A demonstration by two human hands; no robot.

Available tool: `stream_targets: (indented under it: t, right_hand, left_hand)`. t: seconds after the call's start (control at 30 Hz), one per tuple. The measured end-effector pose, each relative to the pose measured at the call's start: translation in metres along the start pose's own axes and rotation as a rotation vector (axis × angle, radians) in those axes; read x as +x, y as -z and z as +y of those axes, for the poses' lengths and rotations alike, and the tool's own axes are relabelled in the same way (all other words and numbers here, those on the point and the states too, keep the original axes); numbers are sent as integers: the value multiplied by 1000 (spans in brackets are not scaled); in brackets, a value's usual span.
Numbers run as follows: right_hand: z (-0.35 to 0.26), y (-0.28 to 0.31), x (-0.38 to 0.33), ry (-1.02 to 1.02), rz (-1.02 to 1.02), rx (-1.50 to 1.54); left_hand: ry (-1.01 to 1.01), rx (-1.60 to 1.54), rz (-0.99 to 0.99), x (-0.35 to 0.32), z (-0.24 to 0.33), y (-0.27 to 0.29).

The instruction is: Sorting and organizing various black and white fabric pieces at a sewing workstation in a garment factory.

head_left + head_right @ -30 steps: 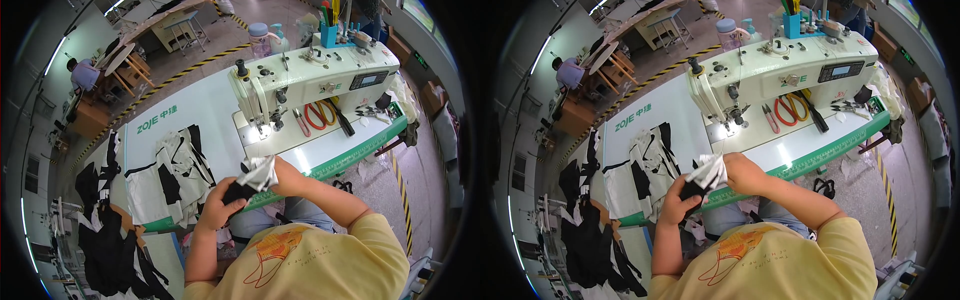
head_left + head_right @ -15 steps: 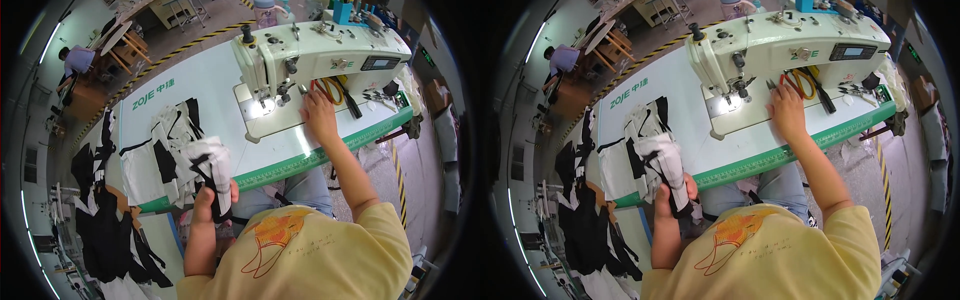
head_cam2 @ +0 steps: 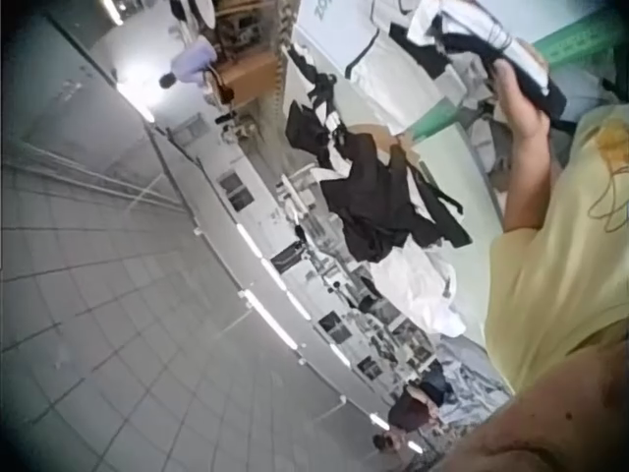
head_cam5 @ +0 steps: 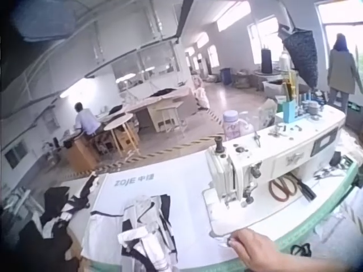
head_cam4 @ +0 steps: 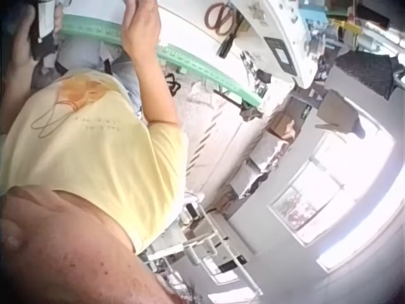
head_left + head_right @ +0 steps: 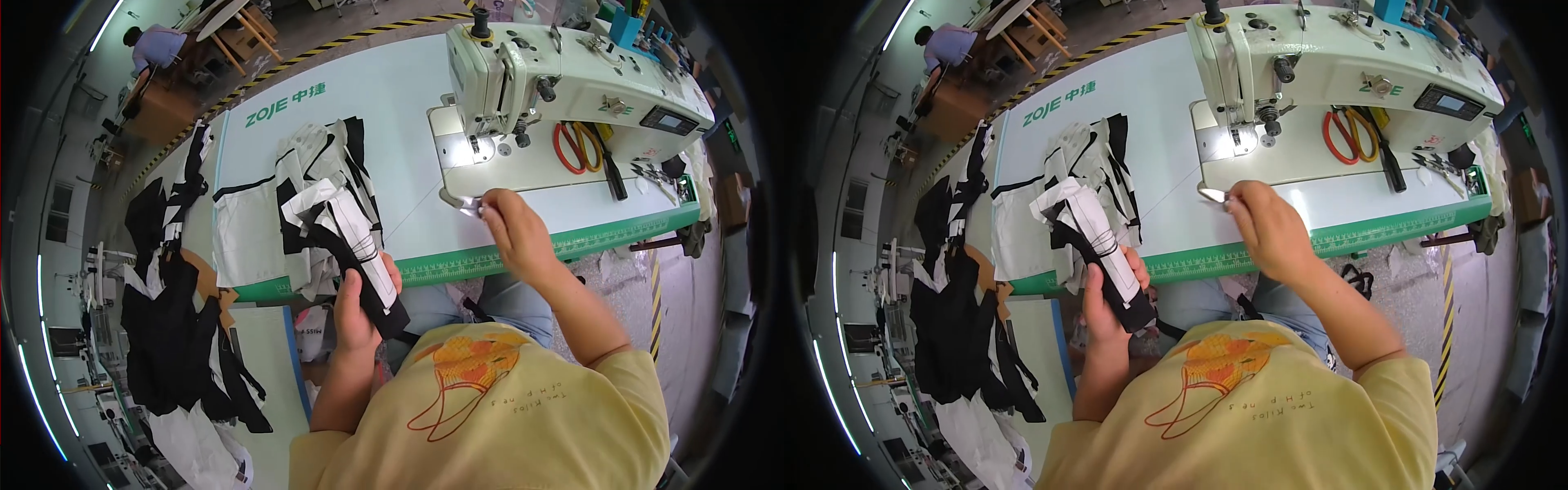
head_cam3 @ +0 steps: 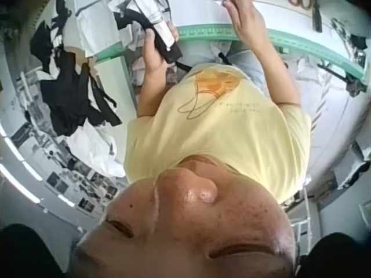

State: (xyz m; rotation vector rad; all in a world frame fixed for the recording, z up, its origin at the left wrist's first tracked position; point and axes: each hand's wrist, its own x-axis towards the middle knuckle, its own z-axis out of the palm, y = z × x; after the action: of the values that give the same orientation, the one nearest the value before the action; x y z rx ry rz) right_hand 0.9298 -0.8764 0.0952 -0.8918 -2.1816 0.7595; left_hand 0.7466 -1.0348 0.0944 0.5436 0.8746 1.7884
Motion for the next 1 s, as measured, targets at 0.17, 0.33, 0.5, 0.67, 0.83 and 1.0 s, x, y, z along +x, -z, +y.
stream_targets:
  t: [0.17,0.33,0.5,0.67,0.83,1.0]
  right_hand:
    - [-48,-13,9,234,-71,-81]
    - [-66,-30,17,335,-60,-250]
    - [-61,-31,16,255,-52,-274]
    - [-1,-24,8,104,-12,-245]
    - [91,8,3,-6,-3,-372]
    - [110,7,11,122,123,-597]
  left_hand:
    - [8,100,37,-4,2,4]
    - [-36,60,100,-9,2,9]
    - [-33,-19,76,-12,-1,15]
    - [-157,-142,108,-27,27,32]
    - [-332,96,531,-59,64,66]
    - [-518,47,794,-109,95,106]
